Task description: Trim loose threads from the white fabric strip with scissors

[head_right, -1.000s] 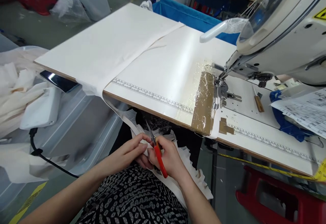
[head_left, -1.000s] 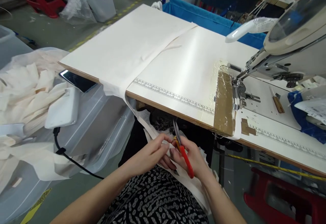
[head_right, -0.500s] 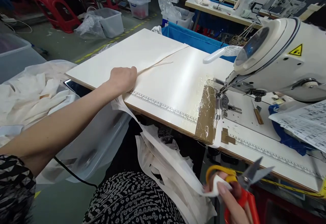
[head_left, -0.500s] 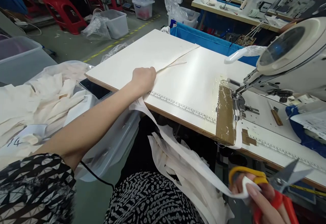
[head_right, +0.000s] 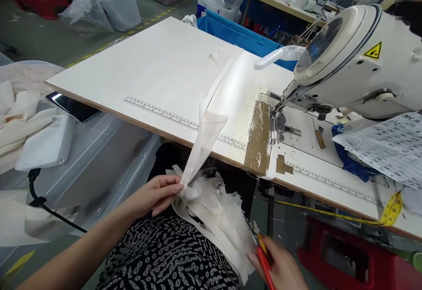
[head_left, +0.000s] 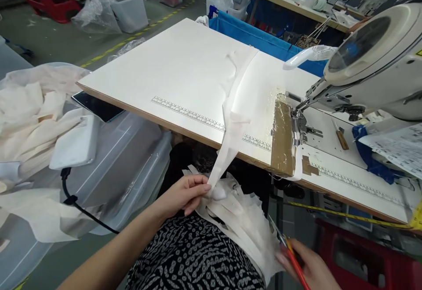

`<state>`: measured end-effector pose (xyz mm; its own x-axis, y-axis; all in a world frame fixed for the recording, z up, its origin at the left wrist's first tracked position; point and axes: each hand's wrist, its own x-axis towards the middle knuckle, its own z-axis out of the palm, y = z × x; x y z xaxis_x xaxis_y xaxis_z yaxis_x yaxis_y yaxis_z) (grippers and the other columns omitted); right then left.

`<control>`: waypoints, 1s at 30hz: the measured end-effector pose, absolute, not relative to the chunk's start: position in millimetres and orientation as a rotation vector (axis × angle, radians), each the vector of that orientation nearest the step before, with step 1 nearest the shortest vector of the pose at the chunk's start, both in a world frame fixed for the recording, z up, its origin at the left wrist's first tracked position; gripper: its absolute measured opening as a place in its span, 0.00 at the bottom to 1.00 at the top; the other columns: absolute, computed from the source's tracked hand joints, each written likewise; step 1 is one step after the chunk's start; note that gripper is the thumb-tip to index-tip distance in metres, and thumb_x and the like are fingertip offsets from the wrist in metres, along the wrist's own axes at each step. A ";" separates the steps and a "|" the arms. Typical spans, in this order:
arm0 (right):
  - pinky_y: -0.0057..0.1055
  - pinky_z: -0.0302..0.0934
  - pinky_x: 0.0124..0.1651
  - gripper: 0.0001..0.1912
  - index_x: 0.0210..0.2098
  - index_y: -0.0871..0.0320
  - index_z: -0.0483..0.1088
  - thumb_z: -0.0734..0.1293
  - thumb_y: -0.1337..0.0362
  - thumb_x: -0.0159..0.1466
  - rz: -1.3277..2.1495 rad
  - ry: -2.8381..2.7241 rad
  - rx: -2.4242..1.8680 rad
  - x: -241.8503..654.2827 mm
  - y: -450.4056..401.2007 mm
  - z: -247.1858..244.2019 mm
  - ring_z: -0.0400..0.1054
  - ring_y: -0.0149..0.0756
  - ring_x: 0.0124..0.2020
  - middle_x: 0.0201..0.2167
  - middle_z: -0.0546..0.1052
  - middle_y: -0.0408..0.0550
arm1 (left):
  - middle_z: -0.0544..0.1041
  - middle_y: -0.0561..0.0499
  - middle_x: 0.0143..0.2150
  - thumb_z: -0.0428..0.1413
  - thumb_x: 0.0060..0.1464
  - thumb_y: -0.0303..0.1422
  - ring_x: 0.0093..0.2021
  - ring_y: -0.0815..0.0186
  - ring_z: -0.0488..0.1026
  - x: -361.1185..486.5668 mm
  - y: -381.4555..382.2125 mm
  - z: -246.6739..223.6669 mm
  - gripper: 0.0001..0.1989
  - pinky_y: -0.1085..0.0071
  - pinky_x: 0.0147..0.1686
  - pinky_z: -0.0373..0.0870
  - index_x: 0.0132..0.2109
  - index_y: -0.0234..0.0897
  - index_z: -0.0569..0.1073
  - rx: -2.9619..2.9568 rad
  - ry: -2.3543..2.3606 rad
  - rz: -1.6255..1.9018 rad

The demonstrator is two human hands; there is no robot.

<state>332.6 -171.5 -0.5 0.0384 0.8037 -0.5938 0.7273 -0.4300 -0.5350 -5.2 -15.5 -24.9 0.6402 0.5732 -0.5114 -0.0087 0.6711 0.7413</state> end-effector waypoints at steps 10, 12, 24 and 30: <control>0.23 0.44 0.28 0.28 0.26 0.60 0.54 0.61 0.40 0.62 1.699 -2.294 -1.605 254.0 -48.6 -8.4 0.50 0.24 0.25 0.23 0.58 0.39 | 0.80 0.37 0.39 0.57 0.56 0.45 0.39 0.63 0.79 -5.2 -31.1 -18.4 0.21 0.73 0.41 0.76 0.42 0.27 0.71 0.697 0.920 0.398; 0.23 0.43 0.28 0.29 0.26 0.60 0.55 0.61 0.40 0.62 1.714 -2.345 -1.552 251.7 -40.4 -7.4 0.49 0.23 0.25 0.23 0.58 0.39 | 0.80 0.38 0.38 0.56 0.57 0.45 0.39 0.63 0.79 -5.6 -30.8 -17.7 0.21 0.73 0.41 0.76 0.41 0.27 0.71 0.699 0.930 0.398; 0.24 0.40 0.29 0.29 0.27 0.60 0.56 0.57 0.38 0.63 1.217 -2.594 -1.704 241.5 -40.5 -4.0 0.50 0.24 0.24 0.23 0.64 0.40 | 0.80 0.40 0.32 0.56 0.56 0.45 0.34 0.65 0.79 -4.0 -27.7 -11.8 0.20 0.77 0.34 0.75 0.37 0.28 0.70 0.733 0.970 0.358; 0.24 0.38 0.29 0.30 0.26 0.60 0.55 0.57 0.38 0.63 1.097 -2.587 -1.747 236.7 -42.4 -2.5 0.51 0.25 0.23 0.24 0.66 0.42 | 0.80 0.41 0.32 0.56 0.56 0.45 0.33 0.65 0.79 -4.8 -28.2 -12.8 0.20 0.77 0.34 0.75 0.37 0.28 0.71 0.740 0.973 0.351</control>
<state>236.7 -42.4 -2.5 -0.4324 0.7648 -0.4777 0.8750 0.2280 -0.4270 -4.8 -28.2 -12.8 0.5332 0.5776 -0.6181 0.0503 0.7078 0.7047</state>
